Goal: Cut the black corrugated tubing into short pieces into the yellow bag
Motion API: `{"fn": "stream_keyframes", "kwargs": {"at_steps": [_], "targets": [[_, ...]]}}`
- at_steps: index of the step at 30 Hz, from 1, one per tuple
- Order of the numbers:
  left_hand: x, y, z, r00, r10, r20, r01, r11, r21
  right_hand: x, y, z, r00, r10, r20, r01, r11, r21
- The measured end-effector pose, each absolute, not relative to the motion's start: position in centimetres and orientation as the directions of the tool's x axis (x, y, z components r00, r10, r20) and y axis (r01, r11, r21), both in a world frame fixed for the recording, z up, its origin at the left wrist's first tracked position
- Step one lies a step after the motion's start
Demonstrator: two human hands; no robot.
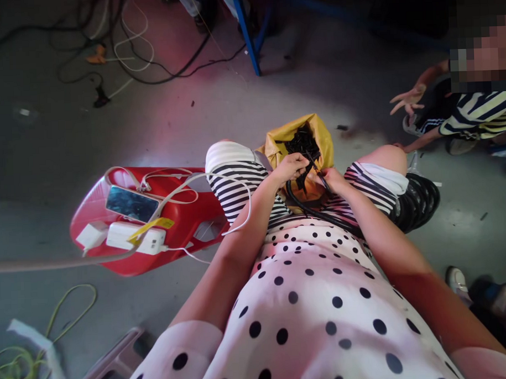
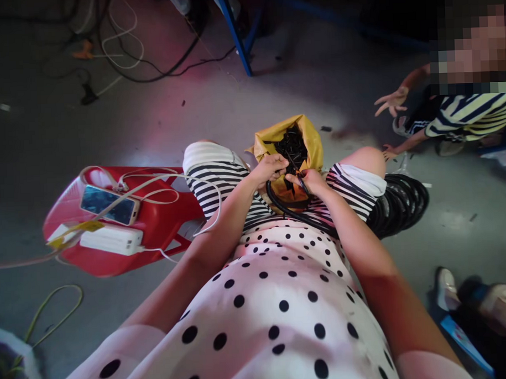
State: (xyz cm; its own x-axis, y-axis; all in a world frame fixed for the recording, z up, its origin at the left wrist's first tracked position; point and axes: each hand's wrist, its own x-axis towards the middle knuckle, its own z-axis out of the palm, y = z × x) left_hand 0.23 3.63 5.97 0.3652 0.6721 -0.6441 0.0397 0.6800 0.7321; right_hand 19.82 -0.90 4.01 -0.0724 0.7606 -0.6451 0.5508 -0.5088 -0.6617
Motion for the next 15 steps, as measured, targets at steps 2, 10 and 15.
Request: {"fn": "stream_keyframes", "kwargs": {"at_steps": [2, 10, 15], "targets": [[0.1, 3.6, 5.9, 0.380, 0.660, -0.648, 0.053, 0.684, 0.728, 19.7, -0.7, 4.2, -0.076, 0.767, -0.637, 0.560, -0.495, -0.664], [0.9, 3.7, 5.3, 0.430, 0.648, -0.628, -0.040, 0.709, 0.704, 19.4, -0.3, 2.0, 0.047, 0.791, -0.610, 0.461, -0.559, -0.689], [1.2, 4.2, 4.7, 0.174, 0.700, -0.693, -0.332, 0.704, 0.628, 19.5, -0.6, 3.1, 0.025, 0.783, -0.621, 0.304, -0.598, -0.741]]}}
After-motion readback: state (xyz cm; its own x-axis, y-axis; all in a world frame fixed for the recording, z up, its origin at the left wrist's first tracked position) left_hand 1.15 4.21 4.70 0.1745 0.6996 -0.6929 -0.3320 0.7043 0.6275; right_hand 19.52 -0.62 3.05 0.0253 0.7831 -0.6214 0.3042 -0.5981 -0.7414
